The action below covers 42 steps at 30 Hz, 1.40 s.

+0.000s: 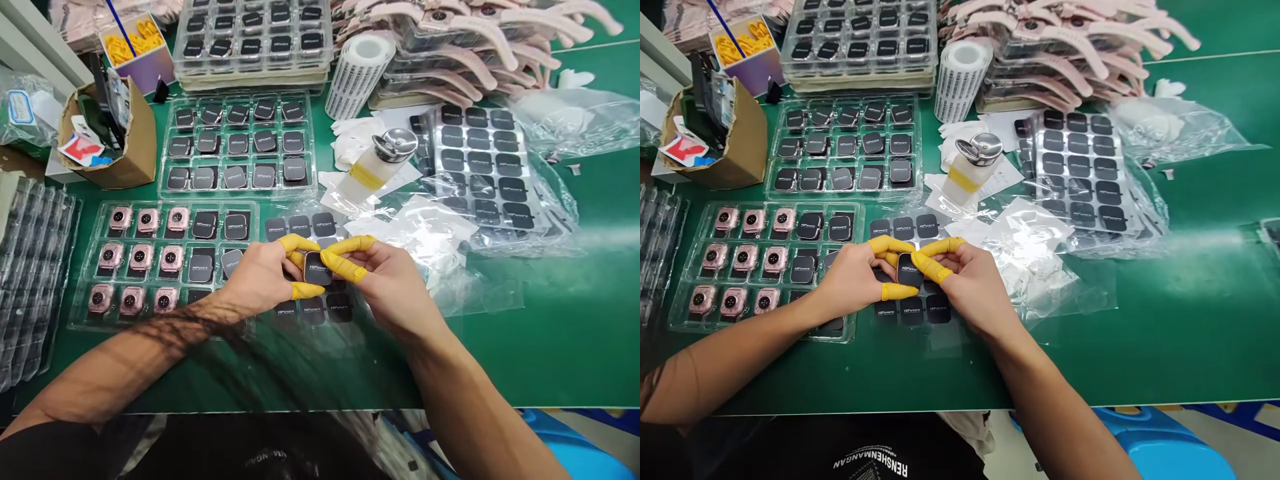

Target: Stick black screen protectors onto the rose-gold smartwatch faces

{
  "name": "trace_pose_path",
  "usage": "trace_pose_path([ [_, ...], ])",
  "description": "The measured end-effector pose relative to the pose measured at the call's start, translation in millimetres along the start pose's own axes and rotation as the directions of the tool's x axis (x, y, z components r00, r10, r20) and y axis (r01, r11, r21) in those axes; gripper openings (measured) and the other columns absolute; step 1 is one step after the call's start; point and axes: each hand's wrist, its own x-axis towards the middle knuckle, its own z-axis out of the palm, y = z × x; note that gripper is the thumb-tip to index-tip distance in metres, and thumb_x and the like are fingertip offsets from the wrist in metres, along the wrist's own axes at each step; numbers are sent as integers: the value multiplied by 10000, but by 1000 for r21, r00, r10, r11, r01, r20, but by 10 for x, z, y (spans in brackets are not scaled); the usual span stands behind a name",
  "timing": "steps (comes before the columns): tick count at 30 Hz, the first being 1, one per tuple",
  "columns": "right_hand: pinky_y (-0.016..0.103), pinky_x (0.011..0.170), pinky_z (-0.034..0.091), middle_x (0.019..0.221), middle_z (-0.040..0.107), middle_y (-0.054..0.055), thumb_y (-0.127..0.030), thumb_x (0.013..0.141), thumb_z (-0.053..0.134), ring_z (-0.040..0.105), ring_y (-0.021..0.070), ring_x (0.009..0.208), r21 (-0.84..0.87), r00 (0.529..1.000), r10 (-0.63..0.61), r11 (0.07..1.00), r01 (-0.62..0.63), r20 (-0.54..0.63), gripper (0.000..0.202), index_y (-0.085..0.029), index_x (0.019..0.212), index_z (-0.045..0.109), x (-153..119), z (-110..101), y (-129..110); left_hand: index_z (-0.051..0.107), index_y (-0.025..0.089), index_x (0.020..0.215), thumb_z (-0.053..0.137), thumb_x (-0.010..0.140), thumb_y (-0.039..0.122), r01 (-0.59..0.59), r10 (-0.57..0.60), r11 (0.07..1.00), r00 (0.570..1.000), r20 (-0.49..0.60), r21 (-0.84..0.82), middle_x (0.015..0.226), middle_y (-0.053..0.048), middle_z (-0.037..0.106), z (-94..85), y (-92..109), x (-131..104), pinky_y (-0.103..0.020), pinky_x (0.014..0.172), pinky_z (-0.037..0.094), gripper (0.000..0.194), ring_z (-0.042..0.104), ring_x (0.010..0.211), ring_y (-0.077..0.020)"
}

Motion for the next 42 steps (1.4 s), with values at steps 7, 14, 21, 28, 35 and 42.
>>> trace_pose_path([
  [7, 316, 722, 616, 813, 796, 34, -447, 553, 998, 728, 191, 776, -24, 1000, 0, 1000, 0, -7, 416, -220, 826, 782, -9, 5, 19, 765, 219, 1181, 927, 656, 270, -22, 22, 1000, 1000, -14, 16, 718, 35, 731, 2, -26, 2, -273, 708, 577, 551, 730, 707, -180],
  [14, 327, 742, 616, 834, 800, 37, -471, 576, 986, 733, 202, 807, -44, 1000, -9, 999, 9, -15, 420, -222, 844, 780, -15, 2, 35, 765, 228, 1183, 925, 665, 276, -4, 5, 999, 1000, -21, 39, 749, 34, 748, 0, -1, -7, -269, 726, 585, 545, 741, 739, -182],
  [21, 324, 735, 606, 844, 748, 12, -505, 611, 961, 725, 192, 803, -102, 999, -15, 995, 11, -40, 462, -228, 914, 749, -34, 26, 48, 751, 230, 1172, 922, 675, 292, 13, -13, 1000, 1000, -4, 19, 775, 28, 752, 1, -9, -7, -266, 712, 589, 529, 744, 746, -184],
  [28, 275, 653, 580, 965, 713, 12, -445, 699, 889, 676, 130, 730, -107, 994, -110, 988, 107, -24, 460, -243, 1070, 708, 7, 7, 98, 712, 217, 1227, 968, 625, 320, 3, 1, 996, 999, 48, -86, 858, 0, 748, -10, -31, 3, -293, 768, 603, 662, 727, 782, -180],
  [35, 284, 674, 606, 932, 707, 9, -483, 725, 886, 698, 154, 774, -80, 989, -141, 987, 136, -50, 431, -240, 1038, 717, 16, 58, 146, 703, 205, 1233, 853, 793, 348, -56, 57, 997, 998, 17, -49, 802, 18, 702, -12, -62, 1, -263, 686, 543, 487, 656, 703, -136],
  [42, 334, 718, 662, 912, 739, 40, -594, 811, 794, 716, 174, 769, -59, 976, -215, 974, 217, 36, 418, -221, 991, 739, 39, 100, 110, 691, 173, 995, 743, 902, 309, -29, 4, 982, 991, -135, -184, 930, -28, 747, 45, -85, 18, -260, 738, 557, 173, 685, 785, -136],
])
